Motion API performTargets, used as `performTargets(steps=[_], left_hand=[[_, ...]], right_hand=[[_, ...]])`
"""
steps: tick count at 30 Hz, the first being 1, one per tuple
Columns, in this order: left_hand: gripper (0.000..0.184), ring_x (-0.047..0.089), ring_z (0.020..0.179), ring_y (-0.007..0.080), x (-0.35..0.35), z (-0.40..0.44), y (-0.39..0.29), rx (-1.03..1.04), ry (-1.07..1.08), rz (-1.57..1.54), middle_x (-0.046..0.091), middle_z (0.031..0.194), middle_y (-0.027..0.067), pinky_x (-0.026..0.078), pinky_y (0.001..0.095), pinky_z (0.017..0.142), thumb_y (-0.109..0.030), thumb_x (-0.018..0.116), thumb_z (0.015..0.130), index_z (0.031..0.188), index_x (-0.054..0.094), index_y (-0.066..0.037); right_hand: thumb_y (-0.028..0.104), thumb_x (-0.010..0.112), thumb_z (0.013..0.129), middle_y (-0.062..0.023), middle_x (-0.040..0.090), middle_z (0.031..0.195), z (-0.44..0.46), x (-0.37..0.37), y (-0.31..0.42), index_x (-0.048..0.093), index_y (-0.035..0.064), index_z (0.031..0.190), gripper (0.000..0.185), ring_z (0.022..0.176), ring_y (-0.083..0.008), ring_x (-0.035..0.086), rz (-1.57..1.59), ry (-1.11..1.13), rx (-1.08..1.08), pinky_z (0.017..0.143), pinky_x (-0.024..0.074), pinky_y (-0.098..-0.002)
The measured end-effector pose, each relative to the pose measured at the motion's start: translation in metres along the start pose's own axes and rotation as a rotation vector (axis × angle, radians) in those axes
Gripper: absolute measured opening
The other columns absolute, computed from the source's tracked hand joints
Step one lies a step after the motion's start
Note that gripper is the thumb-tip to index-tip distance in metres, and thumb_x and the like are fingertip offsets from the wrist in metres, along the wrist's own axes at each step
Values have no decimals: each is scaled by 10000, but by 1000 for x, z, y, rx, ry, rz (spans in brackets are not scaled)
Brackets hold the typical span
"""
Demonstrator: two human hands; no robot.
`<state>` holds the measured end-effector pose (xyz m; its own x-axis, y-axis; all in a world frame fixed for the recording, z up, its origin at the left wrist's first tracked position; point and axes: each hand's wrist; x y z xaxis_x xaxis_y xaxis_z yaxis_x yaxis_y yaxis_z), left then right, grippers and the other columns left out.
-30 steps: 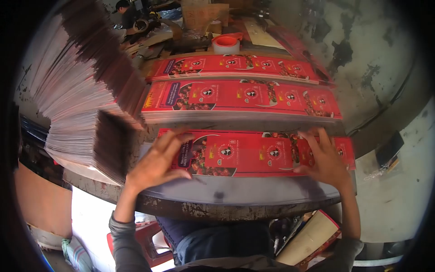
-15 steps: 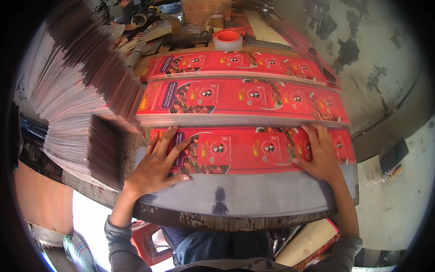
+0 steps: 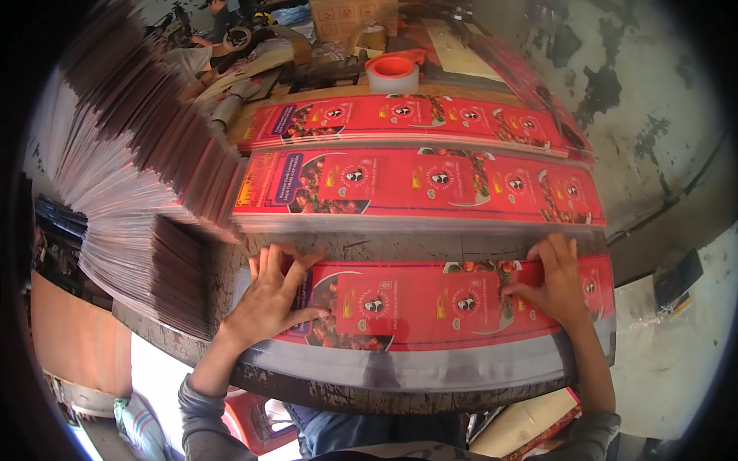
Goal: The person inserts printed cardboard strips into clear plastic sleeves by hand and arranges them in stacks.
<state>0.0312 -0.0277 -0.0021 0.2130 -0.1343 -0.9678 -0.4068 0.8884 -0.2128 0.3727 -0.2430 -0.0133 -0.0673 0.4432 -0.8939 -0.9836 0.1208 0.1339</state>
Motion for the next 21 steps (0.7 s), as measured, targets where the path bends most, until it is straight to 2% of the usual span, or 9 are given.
performTargets(steps=[2,6,15,17,21], left_hand=[[655,411,988,301,1,0,2,45,-11,31,414,1058,156,331,433,842,-469,652,749,1243,468,-80],[563,455,958,261,3,2,4,133,-144,63,463,1021,107,355,389,825,-440,659,745,1153,534,-74],[415,531,874,222,4,1,-1,191,-275,182,531,912,53,389,330,798,-373,677,734,1003,606,-65],[389,537,865,217,4,1,-2,191,-314,249,533,887,49,404,332,781,-358,684,732,981,614,-68],[382,540,874,235,9,2,5,145,-300,231,533,873,60,422,358,781,-348,684,739,984,613,-64]], right_hand=[[367,806,527,-55,449,769,-1,1,-1,490,66,798,514,731,-259,448,20,10,-14,702,309,-386],[352,788,557,-52,442,732,-1,0,1,494,57,762,465,683,-260,436,19,-34,-52,672,312,-376],[365,775,582,-76,468,782,2,-4,18,518,51,796,458,763,-272,475,-95,-10,-153,714,360,-371],[377,749,631,-77,479,842,11,-11,39,541,51,855,447,816,-261,475,26,55,-208,727,365,-367],[416,735,647,-74,486,897,25,8,49,555,54,915,485,861,-259,474,109,49,-252,735,364,-373]])
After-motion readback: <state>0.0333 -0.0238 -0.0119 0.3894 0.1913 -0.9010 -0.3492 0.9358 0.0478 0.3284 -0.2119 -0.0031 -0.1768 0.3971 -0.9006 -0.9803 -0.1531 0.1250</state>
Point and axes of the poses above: each hand's wrist, its own z-axis towards the middle knuckle, its own x-axis out of the palm, y = z × x
